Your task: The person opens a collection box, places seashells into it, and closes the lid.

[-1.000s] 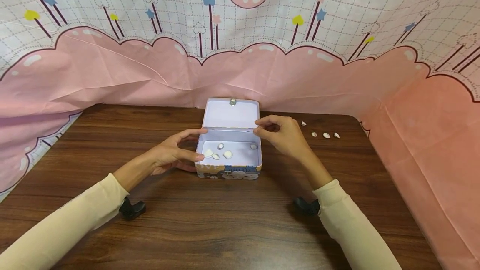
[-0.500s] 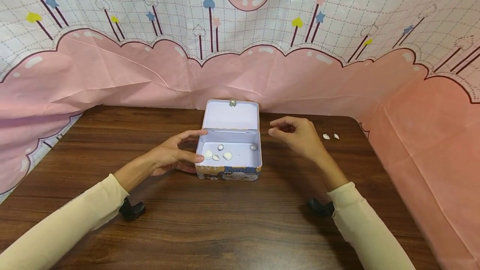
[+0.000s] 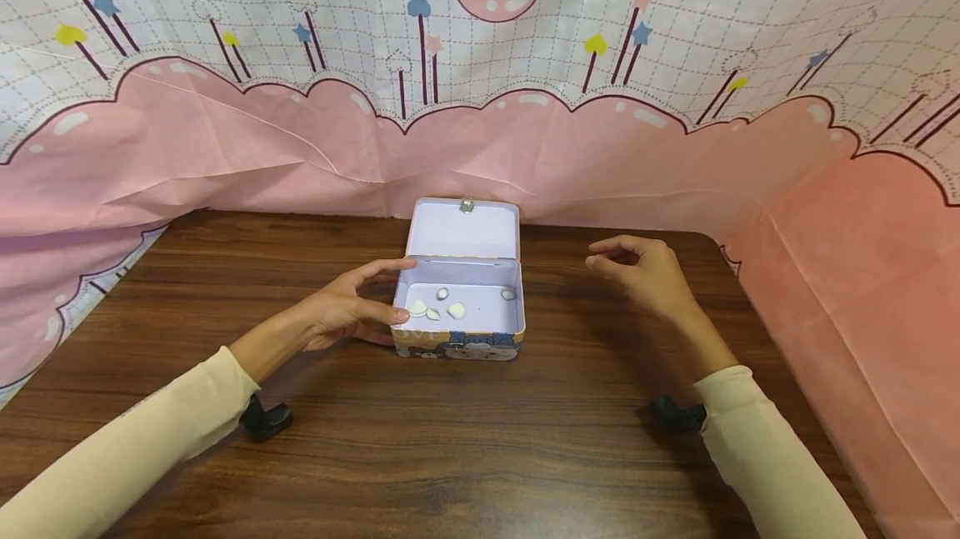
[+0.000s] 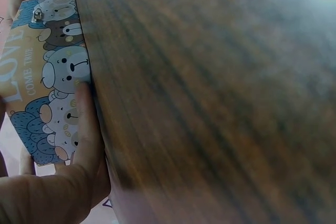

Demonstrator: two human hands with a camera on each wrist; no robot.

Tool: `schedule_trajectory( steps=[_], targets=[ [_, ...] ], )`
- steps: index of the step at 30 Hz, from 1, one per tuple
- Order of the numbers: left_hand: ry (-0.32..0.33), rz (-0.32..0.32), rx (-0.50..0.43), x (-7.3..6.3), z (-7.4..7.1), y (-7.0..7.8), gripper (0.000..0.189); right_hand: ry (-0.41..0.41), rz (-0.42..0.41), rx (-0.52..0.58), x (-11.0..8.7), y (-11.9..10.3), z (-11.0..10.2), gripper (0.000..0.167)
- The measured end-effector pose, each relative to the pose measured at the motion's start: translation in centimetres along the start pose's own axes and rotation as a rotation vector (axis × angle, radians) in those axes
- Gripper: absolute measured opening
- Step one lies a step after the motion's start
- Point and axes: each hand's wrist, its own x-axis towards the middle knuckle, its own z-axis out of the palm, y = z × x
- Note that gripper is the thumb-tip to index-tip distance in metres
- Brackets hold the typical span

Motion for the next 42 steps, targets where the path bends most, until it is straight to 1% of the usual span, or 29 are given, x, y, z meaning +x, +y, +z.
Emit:
schedule_trajectory(
  steps=[4, 14, 19, 21, 23, 27, 30, 35, 38, 40, 42],
  targets=[
    [0.006, -0.003, 0.002, -0.1, -0.1, 0.0, 0.089, 0.007, 0.037, 0.023, 0.0, 0.9, -1.1, 0.046],
    [-0.002, 0.0, 0.001, 0.0, 0.0, -0.1, 0.091, 0.052, 0.103, 0.059, 0.7, 4.1, -3.2, 0.047],
    [0.004, -0.012, -0.013, 0.2, 0.1, -0.1, 0.091, 0.081, 0.133, -0.018, 0.7, 5.8, -4.0, 0.053],
    [0.003, -0.012, -0.015, 0.2, 0.1, -0.1, 0.09, 0.08, 0.143, -0.021, 0.6, 6.4, -4.3, 0.055],
    [0.003, -0.014, -0.013, 0.2, 0.2, 0.0, 0.09, 0.074, 0.157, -0.001, 0.6, 7.1, -4.6, 0.055],
    [0.004, -0.016, -0.011, 0.2, 0.2, 0.1, 0.09, 0.072, 0.177, 0.016, 0.7, 8.6, -5.1, 0.052],
    [0.006, -0.014, -0.012, 0.2, 0.1, 0.1, 0.09, 0.068, 0.185, 0.014, 0.8, 9.6, -5.4, 0.054],
    [0.008, -0.013, -0.01, 0.1, 0.1, 0.2, 0.091, 0.048, 0.209, 0.082, 0.7, 11.1, -5.6, 0.058],
    [0.012, -0.013, -0.008, 0.0, 0.1, 0.2, 0.091, 0.045, 0.247, 0.122, 0.7, 12.0, -5.8, 0.057],
    [0.012, -0.013, -0.006, 0.0, 0.0, 0.1, 0.091, 0.047, 0.271, 0.116, 0.8, 12.5, -5.9, 0.058],
    [0.012, -0.012, -0.006, 0.0, 0.0, 0.1, 0.09, 0.043, 0.297, 0.086, 0.8, 12.9, -6.1, 0.062]
  ],
)
